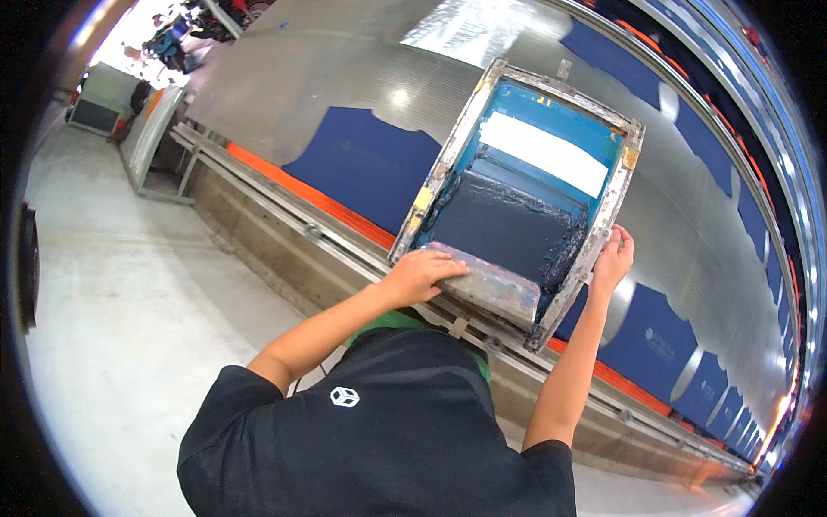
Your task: The person performs screen printing on a series of blue t-shirts laid out on a conveyor. They repeatedly pull a squeegee across a screen to transfer ink onto each shirt, then lift the screen and move to the next shirt in sequence.
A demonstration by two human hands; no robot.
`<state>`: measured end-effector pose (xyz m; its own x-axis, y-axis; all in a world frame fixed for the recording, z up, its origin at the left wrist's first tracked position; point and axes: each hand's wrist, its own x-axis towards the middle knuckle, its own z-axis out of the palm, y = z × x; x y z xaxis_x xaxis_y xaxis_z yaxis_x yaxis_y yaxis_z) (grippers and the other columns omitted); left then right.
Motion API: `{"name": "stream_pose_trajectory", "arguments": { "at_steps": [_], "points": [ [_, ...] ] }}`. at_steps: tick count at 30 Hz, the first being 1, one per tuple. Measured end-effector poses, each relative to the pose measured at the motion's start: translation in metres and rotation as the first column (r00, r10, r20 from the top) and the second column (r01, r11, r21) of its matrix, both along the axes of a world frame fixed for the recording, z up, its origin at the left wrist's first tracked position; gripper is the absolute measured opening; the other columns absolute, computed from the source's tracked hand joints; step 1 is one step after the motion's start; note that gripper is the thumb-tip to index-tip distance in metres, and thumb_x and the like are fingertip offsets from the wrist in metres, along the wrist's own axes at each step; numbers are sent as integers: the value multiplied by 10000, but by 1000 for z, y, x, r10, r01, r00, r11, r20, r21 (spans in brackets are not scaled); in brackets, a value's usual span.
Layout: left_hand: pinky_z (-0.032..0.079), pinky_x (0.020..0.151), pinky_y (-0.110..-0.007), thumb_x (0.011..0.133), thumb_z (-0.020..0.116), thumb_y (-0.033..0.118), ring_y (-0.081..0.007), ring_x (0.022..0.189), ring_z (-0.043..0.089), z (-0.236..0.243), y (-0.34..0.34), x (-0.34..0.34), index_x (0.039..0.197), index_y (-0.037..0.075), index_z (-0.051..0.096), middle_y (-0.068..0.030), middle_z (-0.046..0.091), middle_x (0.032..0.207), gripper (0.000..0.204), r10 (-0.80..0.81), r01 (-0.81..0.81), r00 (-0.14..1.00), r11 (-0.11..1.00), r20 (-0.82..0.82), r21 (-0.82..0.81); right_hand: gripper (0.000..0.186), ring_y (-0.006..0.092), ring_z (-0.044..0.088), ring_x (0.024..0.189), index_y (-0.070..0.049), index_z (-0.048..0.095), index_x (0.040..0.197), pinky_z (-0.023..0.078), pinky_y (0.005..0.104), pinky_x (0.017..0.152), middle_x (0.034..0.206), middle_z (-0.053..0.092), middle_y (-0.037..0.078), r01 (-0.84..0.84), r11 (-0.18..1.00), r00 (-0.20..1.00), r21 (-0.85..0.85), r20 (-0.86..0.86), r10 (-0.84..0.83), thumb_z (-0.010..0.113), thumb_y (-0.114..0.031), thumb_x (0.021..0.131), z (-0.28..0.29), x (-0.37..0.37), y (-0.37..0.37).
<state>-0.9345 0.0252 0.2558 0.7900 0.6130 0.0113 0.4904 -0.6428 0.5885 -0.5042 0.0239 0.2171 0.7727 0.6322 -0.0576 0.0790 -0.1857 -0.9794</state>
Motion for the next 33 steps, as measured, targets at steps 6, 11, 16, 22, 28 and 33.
{"name": "stream_pose_trajectory", "arguments": {
  "at_steps": [6, 11, 16, 22, 28, 33],
  "points": [
    [463, 927, -371, 725, 870, 369, -193, 1059, 631, 34, 21, 6, 1137, 214, 713, 32, 696, 1093, 468, 128, -29, 956, 936, -263, 350, 268, 99, 535, 706, 2, 683, 1196, 455, 271, 658, 923, 672, 22, -48, 993, 986, 105, 165, 30, 574, -202, 1062, -40, -18, -5],
    [453, 850, -377, 702, 883, 374, -186, 1016, 618, 33, 14, 43, 1112, 223, 721, 58, 684, 1046, 466, 55, 77, 944, 922, -326, 378, 236, 84, 493, 668, -20, 677, 1166, 420, 270, 621, 876, 631, 8, 12, 1000, 1000, 20, -23, -11, 564, -205, 1072, -65, 13, -21],
    [453, 837, -383, 727, 800, 171, -184, 1046, 607, 15, 9, 74, 1177, 247, 735, 53, 686, 1085, 461, 50, 67, 954, 927, -296, 370, 230, 77, 464, 662, -35, 683, 1155, 410, 268, 615, 862, 611, 0, 7, 997, 988, 81, 156, -20, 558, -210, 1075, -56, 49, -22],
    [474, 919, -413, 723, 736, 98, -205, 1077, 615, 30, 9, 51, 1199, 252, 740, 60, 695, 1154, 500, 28, 41, 976, 951, -218, 307, 285, 262, 679, 1026, -31, 693, 1219, 509, 365, 928, 1125, 736, 133, 25, 999, 938, -38, 346, -10, 555, -225, 1064, -31, 32, -21],
    [505, 907, -409, 696, 770, 48, -213, 1103, 663, 49, 57, 61, 1180, 262, 758, 43, 729, 1193, 529, 82, -49, 988, 969, -132, 241, 289, 310, 712, 1071, -60, 704, 1201, 521, 399, 948, 1135, 749, 164, 35, 988, 926, -153, 376, 25, 565, -268, 1057, -27, 27, -15],
    [539, 871, -428, 769, 804, 142, -272, 1032, 678, 56, 138, 93, 1146, 252, 774, 6, 751, 1089, 394, 34, -12, 990, 987, -134, 162, 312, 260, 627, 936, -190, 711, 1303, 506, 385, 886, 1086, 676, 155, -27, 834, 816, -551, 470, 337, 610, -302, 1030, 19, 31, -27]
  ]
}}
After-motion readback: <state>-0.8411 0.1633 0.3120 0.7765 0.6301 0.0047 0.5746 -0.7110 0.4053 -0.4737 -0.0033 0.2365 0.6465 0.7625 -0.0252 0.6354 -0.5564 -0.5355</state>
